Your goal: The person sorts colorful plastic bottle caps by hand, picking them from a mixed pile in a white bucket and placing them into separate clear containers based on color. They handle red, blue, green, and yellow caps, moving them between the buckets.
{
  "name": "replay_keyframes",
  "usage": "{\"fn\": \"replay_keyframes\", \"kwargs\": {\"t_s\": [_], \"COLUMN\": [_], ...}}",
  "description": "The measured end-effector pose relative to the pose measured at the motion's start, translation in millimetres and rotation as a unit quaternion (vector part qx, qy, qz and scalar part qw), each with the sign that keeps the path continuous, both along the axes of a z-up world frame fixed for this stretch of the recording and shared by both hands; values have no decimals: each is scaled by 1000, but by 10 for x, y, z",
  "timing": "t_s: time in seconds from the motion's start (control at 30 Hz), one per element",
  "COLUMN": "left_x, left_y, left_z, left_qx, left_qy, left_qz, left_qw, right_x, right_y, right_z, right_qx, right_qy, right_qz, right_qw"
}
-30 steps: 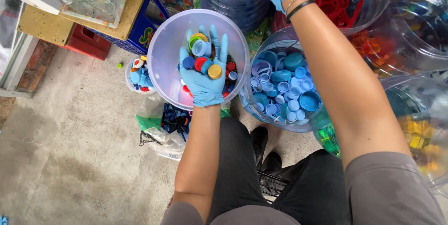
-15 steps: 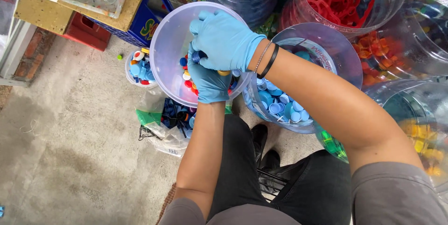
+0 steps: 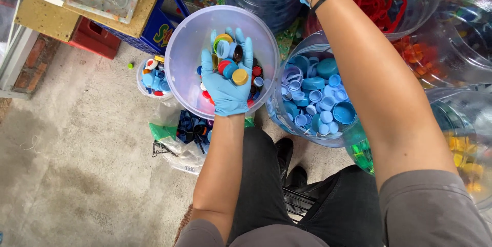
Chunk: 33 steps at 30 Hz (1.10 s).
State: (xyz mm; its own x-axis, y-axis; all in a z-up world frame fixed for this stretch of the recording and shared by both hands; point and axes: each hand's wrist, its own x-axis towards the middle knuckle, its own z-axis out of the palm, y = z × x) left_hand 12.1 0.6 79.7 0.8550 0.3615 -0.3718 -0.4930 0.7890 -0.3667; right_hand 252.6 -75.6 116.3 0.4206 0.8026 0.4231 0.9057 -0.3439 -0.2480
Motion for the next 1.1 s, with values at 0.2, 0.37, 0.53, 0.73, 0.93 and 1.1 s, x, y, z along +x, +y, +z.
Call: {"fn": "replay_keyframes", "kwargs": {"t_s": [0.2, 0.37, 0.53, 0.73, 0.93, 1.1], "left_x": [-16, -27, -81, -155, -273, -452], "left_y": [16, -157, -261, -449, -751, -954], "left_z": [28, 328, 214, 101, -4, 121], "left_qx": [0, -76, -51, -12, 36, 114], "left_qy": [30, -36, -53, -82, -69, -6], "left_qz": [11, -7, 10, 8, -48, -88], "left_qw": [1000, 996, 997, 997, 996, 990], "right_x": [-414, -1561, -1775, -1989, -2211, -2298], "right_y": [-236, -503, -671, -1052, -1800, -2600], "right_z": [144, 563, 126, 111, 420, 569], "right_qx": [68, 33, -21, 5, 74, 130], "right_qy": [73, 242, 151, 88, 78, 84], "right_qz": [48, 166, 123, 59, 11, -62], "right_qw": [994, 956, 981, 994, 994, 986]}}
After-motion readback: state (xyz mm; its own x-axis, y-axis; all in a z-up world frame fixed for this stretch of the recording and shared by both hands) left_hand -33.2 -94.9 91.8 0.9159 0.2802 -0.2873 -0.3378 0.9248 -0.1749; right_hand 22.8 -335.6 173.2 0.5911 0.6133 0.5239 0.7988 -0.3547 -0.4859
